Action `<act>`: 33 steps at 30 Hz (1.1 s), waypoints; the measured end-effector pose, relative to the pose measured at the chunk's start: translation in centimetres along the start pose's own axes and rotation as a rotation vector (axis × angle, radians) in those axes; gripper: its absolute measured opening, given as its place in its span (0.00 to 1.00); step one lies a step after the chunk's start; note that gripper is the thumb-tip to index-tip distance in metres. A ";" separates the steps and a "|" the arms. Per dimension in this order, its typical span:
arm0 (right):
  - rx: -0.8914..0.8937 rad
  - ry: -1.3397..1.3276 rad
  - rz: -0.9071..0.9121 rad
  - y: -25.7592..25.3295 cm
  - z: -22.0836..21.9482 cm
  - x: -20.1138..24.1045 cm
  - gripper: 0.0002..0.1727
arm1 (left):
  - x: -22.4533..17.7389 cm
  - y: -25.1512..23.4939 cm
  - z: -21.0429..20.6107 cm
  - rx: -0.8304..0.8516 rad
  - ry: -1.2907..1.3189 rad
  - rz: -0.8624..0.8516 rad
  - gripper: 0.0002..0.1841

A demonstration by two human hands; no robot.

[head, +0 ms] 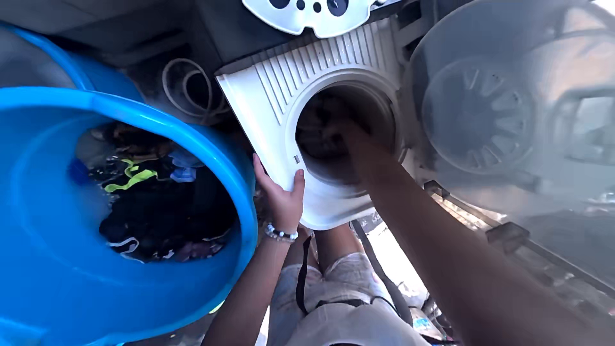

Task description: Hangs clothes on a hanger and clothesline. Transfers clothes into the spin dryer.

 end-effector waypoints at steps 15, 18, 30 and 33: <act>-0.318 0.157 0.325 33.2 1.5 -3.7 0.22 | -2.6 -0.1 0.9 -0.044 -0.426 -0.251 0.59; -0.378 0.166 0.861 35.1 0.1 -3.3 0.24 | -8.2 0.5 -0.4 0.254 -0.424 -0.595 0.48; -0.199 -0.733 0.849 26.1 1.1 -4.3 0.73 | -6.2 4.3 -3.6 1.034 1.106 0.348 0.11; -0.068 -0.552 0.714 26.4 -0.2 -3.9 0.74 | -5.5 4.1 -0.6 0.941 1.138 0.399 0.16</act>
Point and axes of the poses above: each hand's wrist, its own y-axis away from the middle knuckle, its own z-axis out of the back of the hand, x = y × z, the point moved 6 cm from there along -y, towards the middle knuckle, and after that the axes turned 3 degrees about -y, right-handed, at the moved point
